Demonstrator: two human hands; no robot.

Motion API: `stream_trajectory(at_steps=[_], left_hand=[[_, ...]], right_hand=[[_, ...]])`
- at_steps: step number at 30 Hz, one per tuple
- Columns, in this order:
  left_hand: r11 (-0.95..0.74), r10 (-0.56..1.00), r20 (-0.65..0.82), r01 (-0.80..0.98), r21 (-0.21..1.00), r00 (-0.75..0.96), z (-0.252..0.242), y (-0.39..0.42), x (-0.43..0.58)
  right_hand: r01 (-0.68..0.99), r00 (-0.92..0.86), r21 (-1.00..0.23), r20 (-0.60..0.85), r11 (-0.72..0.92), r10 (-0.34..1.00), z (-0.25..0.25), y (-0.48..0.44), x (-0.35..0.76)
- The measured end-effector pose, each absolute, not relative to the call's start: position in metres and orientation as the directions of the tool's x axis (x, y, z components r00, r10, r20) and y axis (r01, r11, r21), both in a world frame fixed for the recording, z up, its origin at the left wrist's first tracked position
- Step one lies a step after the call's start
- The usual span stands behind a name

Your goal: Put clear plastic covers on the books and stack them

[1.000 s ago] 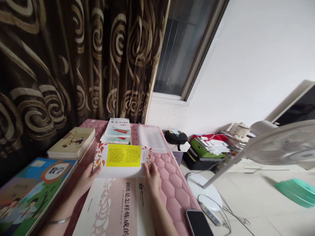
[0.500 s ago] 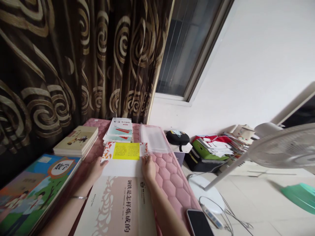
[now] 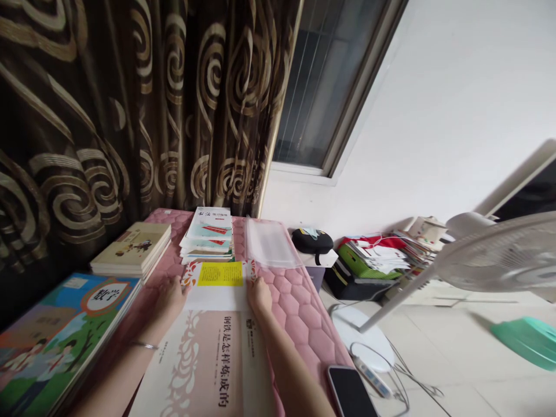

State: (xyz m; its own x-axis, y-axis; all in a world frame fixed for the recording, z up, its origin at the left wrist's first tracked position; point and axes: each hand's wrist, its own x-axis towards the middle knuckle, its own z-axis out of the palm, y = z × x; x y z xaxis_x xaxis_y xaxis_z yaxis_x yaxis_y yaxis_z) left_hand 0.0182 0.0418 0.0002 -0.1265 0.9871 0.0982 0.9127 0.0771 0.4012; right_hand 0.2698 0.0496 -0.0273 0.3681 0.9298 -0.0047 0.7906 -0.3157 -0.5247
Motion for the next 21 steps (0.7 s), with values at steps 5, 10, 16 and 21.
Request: stream_trajectory(at_steps=[5, 10, 16, 21], left_hand=[[-0.089, 0.971, 0.235, 0.978, 0.188, 0.043, -0.003, 0.004, 0.045], [-0.597, 0.776, 0.24, 0.802, -0.017, 0.583, -0.051, -0.081, 0.072], [-0.665, 0.508, 0.441, 0.663, -0.345, 0.74, -0.076, -0.124, 0.053], [-0.681, 0.341, 0.465, 0.556, -0.477, 0.817, -0.061, -0.122, 0.042]], right_hand=[[0.803, 0.362, -0.498, -0.03, -0.328, 0.932, -0.027, 0.05, 0.27], [0.816, 0.35, -0.478, -0.038, -0.325, 0.936, -0.026, 0.05, 0.27], [0.827, 0.346, -0.461, -0.037, -0.323, 0.938, -0.025, 0.048, 0.269], [0.823, 0.363, -0.455, -0.04, -0.34, 0.931, -0.025, 0.048, 0.268]])
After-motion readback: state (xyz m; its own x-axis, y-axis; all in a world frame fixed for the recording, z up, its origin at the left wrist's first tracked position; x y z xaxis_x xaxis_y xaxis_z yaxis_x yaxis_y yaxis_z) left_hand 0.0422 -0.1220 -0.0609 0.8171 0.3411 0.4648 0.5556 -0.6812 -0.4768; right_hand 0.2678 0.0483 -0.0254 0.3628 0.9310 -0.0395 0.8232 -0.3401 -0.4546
